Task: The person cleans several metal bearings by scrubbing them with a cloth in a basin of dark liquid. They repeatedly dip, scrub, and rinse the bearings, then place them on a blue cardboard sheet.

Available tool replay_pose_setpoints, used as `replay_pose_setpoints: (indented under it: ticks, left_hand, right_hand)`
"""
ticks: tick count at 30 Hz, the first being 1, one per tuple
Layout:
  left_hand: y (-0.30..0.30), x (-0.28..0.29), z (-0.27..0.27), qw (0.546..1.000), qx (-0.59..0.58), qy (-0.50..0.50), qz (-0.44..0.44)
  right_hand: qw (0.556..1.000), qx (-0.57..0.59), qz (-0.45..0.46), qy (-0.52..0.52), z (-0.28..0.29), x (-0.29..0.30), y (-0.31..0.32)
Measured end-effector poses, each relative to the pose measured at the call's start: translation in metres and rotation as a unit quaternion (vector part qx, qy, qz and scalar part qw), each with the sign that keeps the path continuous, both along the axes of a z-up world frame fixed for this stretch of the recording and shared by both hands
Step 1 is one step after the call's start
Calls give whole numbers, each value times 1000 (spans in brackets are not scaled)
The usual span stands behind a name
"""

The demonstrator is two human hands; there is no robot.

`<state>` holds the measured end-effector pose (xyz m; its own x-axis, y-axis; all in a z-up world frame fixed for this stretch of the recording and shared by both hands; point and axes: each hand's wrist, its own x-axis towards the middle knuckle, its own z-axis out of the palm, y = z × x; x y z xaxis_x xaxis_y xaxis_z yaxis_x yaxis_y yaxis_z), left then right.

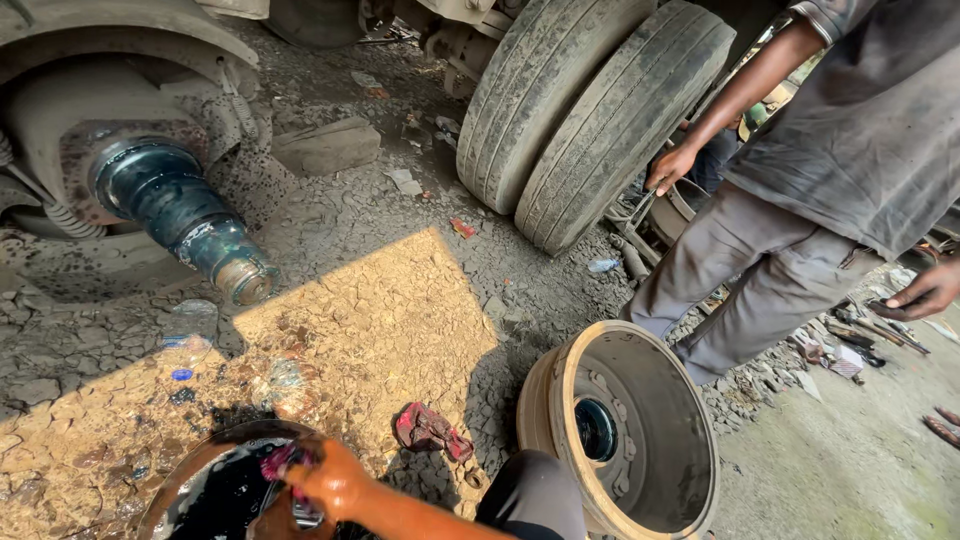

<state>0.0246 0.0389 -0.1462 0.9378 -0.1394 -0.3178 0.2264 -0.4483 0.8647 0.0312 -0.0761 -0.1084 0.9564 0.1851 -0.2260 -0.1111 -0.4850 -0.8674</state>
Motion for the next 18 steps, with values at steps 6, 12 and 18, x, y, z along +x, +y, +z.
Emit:
replay_pose_setpoints:
  ticks: [6,12,18]
  left_hand:
    - [4,1,-85,999,25,-26,-15]
    - [-3,-3,-61,930,5,-287,-228]
    - [-5,-11,-11,993,-91,-21,-77]
  right_hand:
    - [999,15,21,47,-41,21,-1]
    - [891,176,133,396,-16,113,-40]
    - [984,-114,95,98,6,14,2]
